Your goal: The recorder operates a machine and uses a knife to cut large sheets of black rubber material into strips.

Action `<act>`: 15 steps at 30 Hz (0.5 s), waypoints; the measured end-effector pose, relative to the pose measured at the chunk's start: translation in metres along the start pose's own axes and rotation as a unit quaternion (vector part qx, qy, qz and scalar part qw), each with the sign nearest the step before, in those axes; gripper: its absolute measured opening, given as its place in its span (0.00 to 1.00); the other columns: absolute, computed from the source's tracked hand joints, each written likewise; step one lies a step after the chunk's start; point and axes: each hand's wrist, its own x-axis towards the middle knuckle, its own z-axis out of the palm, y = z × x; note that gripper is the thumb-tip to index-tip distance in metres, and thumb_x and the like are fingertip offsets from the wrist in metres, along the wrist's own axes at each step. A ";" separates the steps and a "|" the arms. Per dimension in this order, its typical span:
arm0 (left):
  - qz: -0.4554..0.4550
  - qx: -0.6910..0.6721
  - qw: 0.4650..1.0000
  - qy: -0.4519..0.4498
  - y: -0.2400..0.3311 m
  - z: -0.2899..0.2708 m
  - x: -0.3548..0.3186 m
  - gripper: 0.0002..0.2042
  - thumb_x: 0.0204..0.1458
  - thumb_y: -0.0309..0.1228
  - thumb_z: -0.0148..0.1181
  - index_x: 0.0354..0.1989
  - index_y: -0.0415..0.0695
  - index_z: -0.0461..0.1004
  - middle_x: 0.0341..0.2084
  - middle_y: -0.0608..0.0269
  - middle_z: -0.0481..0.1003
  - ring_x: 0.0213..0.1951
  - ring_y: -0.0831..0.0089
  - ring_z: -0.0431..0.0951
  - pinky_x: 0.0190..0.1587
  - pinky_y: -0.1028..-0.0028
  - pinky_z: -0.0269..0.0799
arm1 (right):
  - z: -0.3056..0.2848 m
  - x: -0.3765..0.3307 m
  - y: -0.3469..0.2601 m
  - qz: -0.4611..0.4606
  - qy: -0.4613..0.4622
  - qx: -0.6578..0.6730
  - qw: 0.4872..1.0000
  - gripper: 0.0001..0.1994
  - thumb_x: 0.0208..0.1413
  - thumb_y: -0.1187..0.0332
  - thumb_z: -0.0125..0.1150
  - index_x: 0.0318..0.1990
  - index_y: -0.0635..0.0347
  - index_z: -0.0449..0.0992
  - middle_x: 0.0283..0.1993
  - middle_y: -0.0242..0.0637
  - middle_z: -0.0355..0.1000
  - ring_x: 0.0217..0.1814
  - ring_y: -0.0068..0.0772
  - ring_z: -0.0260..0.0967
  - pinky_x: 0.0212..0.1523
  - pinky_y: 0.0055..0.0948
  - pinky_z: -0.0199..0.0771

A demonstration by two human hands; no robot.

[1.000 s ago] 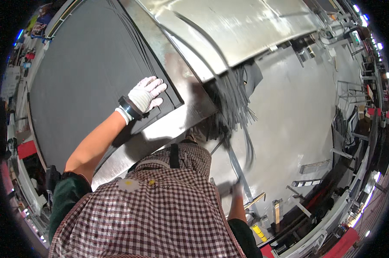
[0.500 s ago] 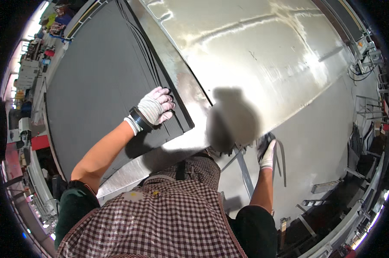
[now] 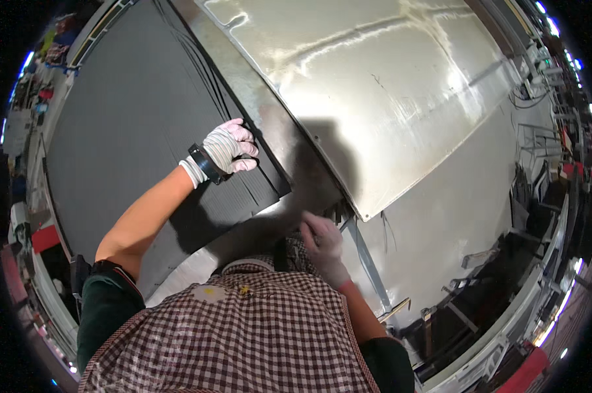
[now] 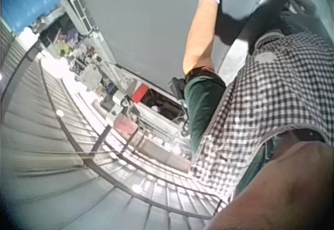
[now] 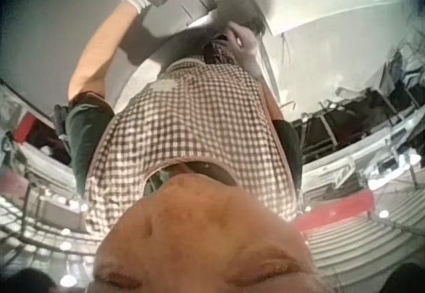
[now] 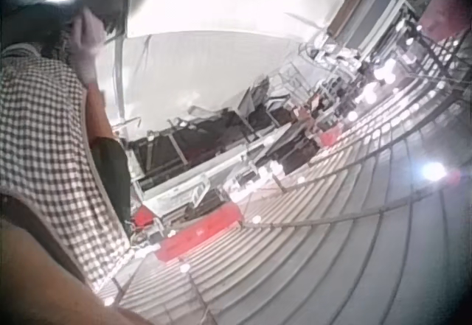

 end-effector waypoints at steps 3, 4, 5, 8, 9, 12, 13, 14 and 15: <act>0.044 0.008 0.999 0.000 -0.008 -0.002 0.010 0.13 0.43 0.44 0.67 0.35 0.53 0.80 0.34 0.66 0.75 0.44 0.62 0.74 0.64 0.56 0.58 | 0.038 0.084 -0.037 -0.065 -0.013 -0.111 0.992 0.14 0.50 0.69 0.64 0.45 0.58 0.76 0.41 0.39 0.76 0.41 0.42 0.73 0.42 0.39 0.73; 0.059 0.011 0.998 -0.016 -0.010 -0.006 0.012 0.13 0.43 0.44 0.66 0.36 0.54 0.80 0.35 0.66 0.75 0.44 0.62 0.74 0.65 0.56 0.57 | 0.056 0.101 -0.043 -0.072 -0.002 -0.133 0.989 0.13 0.50 0.67 0.64 0.44 0.58 0.77 0.41 0.38 0.75 0.41 0.41 0.73 0.42 0.39 0.72; 0.070 0.015 0.996 -0.059 -0.011 -0.013 0.017 0.14 0.44 0.44 0.65 0.39 0.56 0.80 0.37 0.67 0.75 0.46 0.64 0.74 0.66 0.56 0.55 | 0.071 0.113 -0.044 -0.061 -0.020 -0.194 0.979 0.13 0.51 0.61 0.64 0.43 0.54 0.76 0.36 0.35 0.74 0.38 0.39 0.72 0.38 0.40 0.71; 0.086 0.003 0.995 -0.050 -0.033 -0.009 0.009 0.15 0.47 0.45 0.64 0.42 0.56 0.80 0.38 0.67 0.75 0.50 0.66 0.74 0.68 0.53 0.51 | 0.097 0.110 -0.039 -0.026 -0.095 -0.301 0.949 0.15 0.51 0.58 0.63 0.46 0.48 0.74 0.34 0.31 0.70 0.36 0.36 0.69 0.37 0.40 0.68; 0.089 0.001 0.995 -0.054 -0.042 -0.017 0.009 0.14 0.47 0.44 0.65 0.42 0.55 0.79 0.38 0.67 0.75 0.49 0.66 0.74 0.68 0.52 0.51 | 0.097 0.104 -0.036 -0.026 -0.095 -0.301 0.949 0.15 0.51 0.58 0.63 0.46 0.48 0.74 0.34 0.31 0.70 0.36 0.36 0.69 0.37 0.40 0.68; 0.069 0.032 0.997 -0.025 -0.091 -0.051 0.000 0.12 0.47 0.42 0.66 0.39 0.54 0.79 0.36 0.67 0.74 0.48 0.66 0.74 0.68 0.51 0.51 | 0.098 0.092 -0.038 -0.025 -0.074 -0.266 0.961 0.17 0.50 0.60 0.62 0.49 0.47 0.73 0.39 0.29 0.70 0.39 0.35 0.69 0.40 0.41 0.65; 0.072 0.046 0.996 -0.018 -0.108 -0.064 -0.001 0.12 0.47 0.42 0.66 0.39 0.55 0.79 0.35 0.67 0.74 0.47 0.66 0.74 0.68 0.51 0.51 | 0.098 0.093 -0.042 -0.024 -0.077 -0.266 0.961 0.17 0.50 0.60 0.62 0.49 0.47 0.73 0.39 0.29 0.70 0.39 0.35 0.69 0.40 0.41 0.65; 0.057 0.068 0.995 -0.035 -0.125 -0.078 -0.002 0.12 0.47 0.41 0.66 0.38 0.55 0.79 0.35 0.69 0.74 0.46 0.66 0.74 0.68 0.52 0.51 | 0.098 0.094 -0.047 -0.023 -0.079 -0.251 0.964 0.16 0.52 0.60 0.60 0.49 0.48 0.73 0.39 0.30 0.70 0.39 0.37 0.69 0.41 0.42 0.65; 0.062 0.128 0.988 -0.051 -0.143 -0.093 -0.003 0.10 0.47 0.39 0.63 0.38 0.55 0.78 0.35 0.70 0.75 0.47 0.67 0.74 0.68 0.53 0.51 | 0.096 0.094 -0.053 -0.021 -0.084 -0.237 0.968 0.15 0.54 0.61 0.59 0.50 0.48 0.74 0.40 0.31 0.71 0.40 0.38 0.69 0.41 0.43 0.65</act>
